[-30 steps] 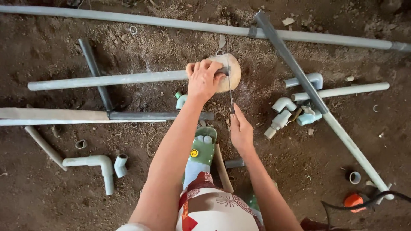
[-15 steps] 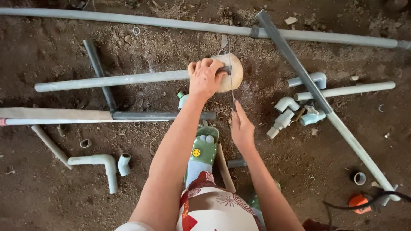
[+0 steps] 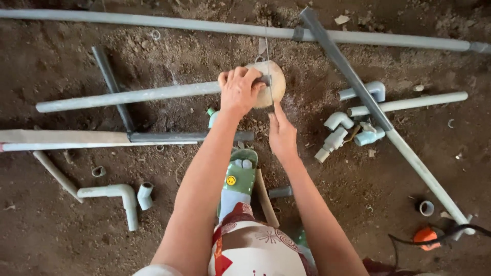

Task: The person assembles two PVC pipes into a longer piece, then uses a hand saw to cut the pipe while resting it on a round wooden block. The person repeatedly saws through the pipe, adjusting grip and position as needed.

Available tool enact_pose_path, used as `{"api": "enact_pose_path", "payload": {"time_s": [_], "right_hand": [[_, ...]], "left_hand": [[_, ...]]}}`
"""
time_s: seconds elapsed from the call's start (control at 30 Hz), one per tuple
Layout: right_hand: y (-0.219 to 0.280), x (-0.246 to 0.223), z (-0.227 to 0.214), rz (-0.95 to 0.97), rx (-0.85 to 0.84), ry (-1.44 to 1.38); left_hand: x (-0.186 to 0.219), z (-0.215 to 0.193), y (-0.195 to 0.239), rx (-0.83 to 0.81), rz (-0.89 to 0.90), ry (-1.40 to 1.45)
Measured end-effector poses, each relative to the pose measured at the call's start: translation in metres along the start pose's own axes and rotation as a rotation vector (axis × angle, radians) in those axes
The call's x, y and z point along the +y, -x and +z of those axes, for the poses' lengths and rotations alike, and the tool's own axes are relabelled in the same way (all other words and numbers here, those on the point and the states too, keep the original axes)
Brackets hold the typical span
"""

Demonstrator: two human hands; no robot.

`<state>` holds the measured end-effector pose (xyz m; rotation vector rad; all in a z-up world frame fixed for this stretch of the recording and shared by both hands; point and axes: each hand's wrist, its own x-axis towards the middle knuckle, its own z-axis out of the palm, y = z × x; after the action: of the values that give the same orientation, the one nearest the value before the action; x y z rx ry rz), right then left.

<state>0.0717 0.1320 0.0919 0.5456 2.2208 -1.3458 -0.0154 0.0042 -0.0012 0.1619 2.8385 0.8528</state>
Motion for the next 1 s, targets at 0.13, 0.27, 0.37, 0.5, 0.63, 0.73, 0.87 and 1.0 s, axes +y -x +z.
{"api": "enact_pose_path", "payload": {"time_s": [0.13, 0.27, 0.37, 0.5, 0.63, 0.73, 0.87, 1.0], "right_hand": [[0.027, 0.004, 0.000, 0.077, -0.016, 0.020], [0.044, 0.021, -0.001, 0.074, -0.011, -0.001], [0.039, 0.017, -0.002, 0.103, -0.012, -0.004], [0.003, 0.003, 0.001, 0.089, 0.006, -0.020], [-0.009, -0.003, 0.000, 0.039, 0.025, 0.003], [-0.005, 0.000, -0.003, 0.044, 0.016, 0.028], [0.026, 0.012, -0.002, 0.057, -0.017, 0.042], [0.054, 0.032, -0.006, 0.146, -0.037, -0.020]], "left_hand": [[-0.001, -0.003, -0.003, -0.003, -0.004, 0.034], [-0.005, 0.001, -0.003, 0.013, 0.015, 0.038], [-0.007, 0.003, 0.000, 0.019, 0.026, 0.037], [0.000, -0.002, -0.003, -0.004, 0.001, 0.021], [0.005, -0.002, -0.002, -0.041, -0.020, 0.013], [0.008, -0.005, -0.002, -0.030, -0.014, 0.010], [0.010, -0.010, 0.000, -0.024, -0.010, 0.013], [0.006, -0.002, 0.002, -0.027, -0.013, 0.010]]}}
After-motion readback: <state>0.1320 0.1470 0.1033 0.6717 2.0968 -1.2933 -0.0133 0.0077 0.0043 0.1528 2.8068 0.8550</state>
